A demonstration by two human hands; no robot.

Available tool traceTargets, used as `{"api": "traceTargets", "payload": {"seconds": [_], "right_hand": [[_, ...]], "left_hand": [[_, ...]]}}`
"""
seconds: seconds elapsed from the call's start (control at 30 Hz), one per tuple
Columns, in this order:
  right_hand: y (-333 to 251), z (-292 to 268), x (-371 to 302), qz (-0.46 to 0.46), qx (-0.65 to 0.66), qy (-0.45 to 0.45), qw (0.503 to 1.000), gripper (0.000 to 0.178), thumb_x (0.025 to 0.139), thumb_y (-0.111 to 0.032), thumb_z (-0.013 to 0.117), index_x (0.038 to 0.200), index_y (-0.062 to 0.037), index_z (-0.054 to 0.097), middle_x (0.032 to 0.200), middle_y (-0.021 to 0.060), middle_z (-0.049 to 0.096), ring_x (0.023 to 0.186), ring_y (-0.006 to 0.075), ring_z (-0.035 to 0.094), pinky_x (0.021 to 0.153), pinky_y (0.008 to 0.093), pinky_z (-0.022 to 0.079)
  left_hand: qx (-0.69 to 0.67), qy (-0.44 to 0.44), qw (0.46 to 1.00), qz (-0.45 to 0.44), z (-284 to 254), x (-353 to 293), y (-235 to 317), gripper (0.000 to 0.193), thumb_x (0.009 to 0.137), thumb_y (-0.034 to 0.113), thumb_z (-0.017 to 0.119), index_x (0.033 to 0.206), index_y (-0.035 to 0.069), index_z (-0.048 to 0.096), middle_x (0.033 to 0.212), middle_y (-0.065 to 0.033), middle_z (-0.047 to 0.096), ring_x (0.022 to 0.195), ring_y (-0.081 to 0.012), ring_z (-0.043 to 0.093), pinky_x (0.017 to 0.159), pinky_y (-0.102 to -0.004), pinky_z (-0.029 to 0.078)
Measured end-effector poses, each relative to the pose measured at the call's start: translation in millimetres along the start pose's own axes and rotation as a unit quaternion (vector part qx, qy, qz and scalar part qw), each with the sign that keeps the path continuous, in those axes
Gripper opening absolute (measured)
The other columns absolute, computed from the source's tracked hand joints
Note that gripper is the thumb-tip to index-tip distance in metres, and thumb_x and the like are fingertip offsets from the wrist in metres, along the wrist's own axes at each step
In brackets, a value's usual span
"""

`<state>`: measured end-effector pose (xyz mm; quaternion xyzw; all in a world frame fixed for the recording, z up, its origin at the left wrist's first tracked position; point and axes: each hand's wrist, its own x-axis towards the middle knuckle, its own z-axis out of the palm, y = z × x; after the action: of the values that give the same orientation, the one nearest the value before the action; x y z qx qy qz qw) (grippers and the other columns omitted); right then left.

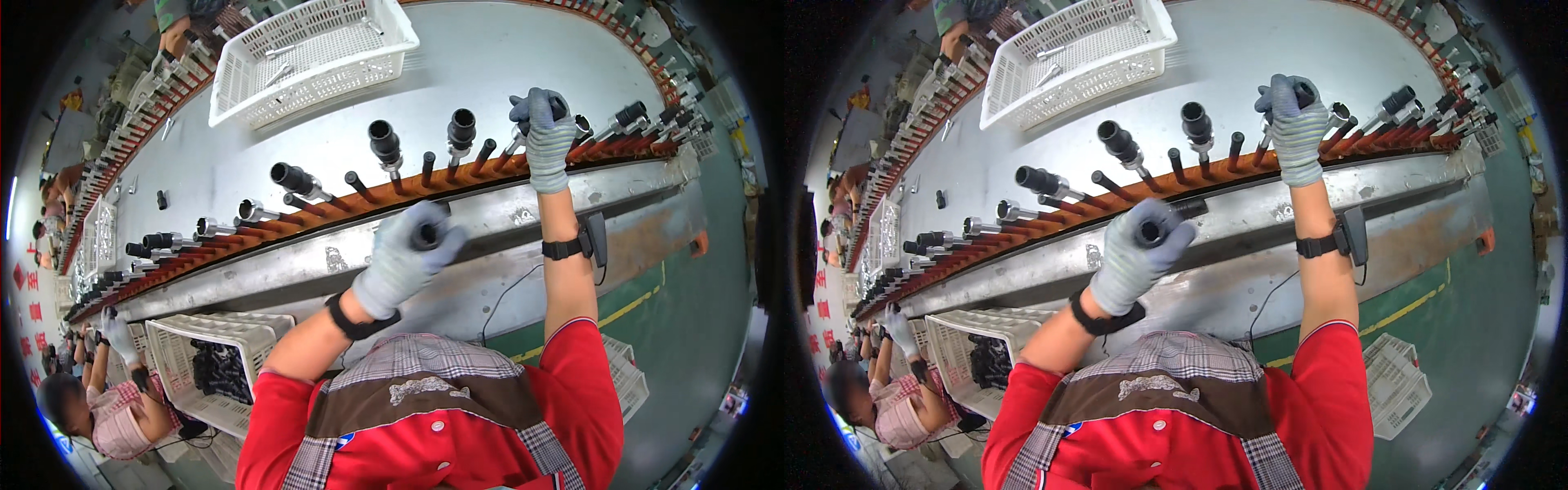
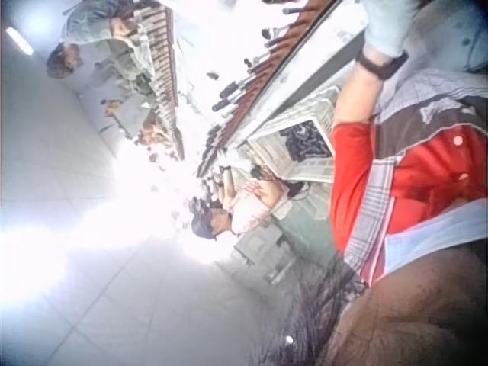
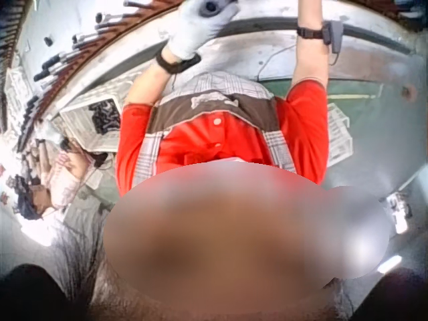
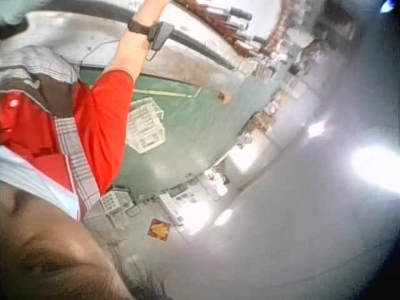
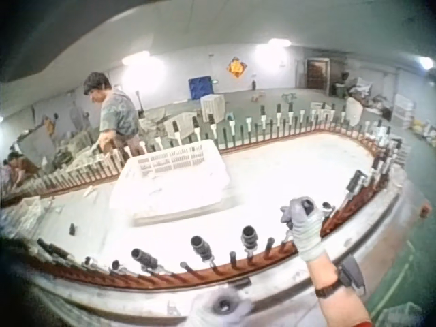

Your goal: Assembling plastic components onto a specialized manufacturing rack.

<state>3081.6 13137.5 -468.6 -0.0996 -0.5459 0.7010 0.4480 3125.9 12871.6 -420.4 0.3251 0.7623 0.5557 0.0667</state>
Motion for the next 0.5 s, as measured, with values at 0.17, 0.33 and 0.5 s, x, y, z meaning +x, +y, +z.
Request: {"api": "traceTargets", "payload": {"seconds": [0.17, 0.33, 0.5], "right_hand": [[12.1, -5.2, -22.1, 0.185, 0.335, 0.061, 0.922, 0.020, 0.095, -0.027, 0.056, 0.090, -0.0071, 0.058, 0.073, 0.0007, 0.065, 0.073, 0.0095, 0.062, 0.058, 0.0238, 0.048], [60.2, -21.9, -13.6, 0.163, 0.386, -0.067, 0.906, 0.021, 0.096, -0.028, 0.052, 0.090, -0.0081, 0.057, 0.077, -0.0012, 0.064, 0.074, 0.0098, 0.061, 0.059, 0.0247, 0.049], [86.3, 9.7, -40.0, 0.160, 0.448, -0.177, 0.862, 0.022, 0.098, -0.029, 0.049, 0.091, -0.0091, 0.057, 0.081, -0.0030, 0.063, 0.076, 0.0100, 0.060, 0.061, 0.0256, 0.050]], "left_hand": [[0.165, 0.081, 0.914, 0.361, 77.9, 109.4, 46.0, 0.034, 0.069, 0.007, 0.068, 0.102, 0.007, 0.060, 0.108, -0.0113, 0.060, 0.103, -0.0323, 0.057, 0.083, -0.0386, 0.048], [0.314, 0.007, 0.929, 0.194, 100.6, 152.8, 26.7, 0.024, 0.066, 0.024, 0.071, 0.081, 0.006, 0.063, 0.094, -0.0126, 0.065, 0.091, -0.0293, 0.063, 0.076, -0.0387, 0.051], [0.225, 0.082, 0.921, 0.307, 69.3, 142.9, -17.7, 0.036, 0.059, 0.017, 0.073, 0.091, 0.004, 0.062, 0.103, -0.0159, 0.063, 0.094, -0.0341, 0.061, 0.077, -0.0410, 0.051]]}}
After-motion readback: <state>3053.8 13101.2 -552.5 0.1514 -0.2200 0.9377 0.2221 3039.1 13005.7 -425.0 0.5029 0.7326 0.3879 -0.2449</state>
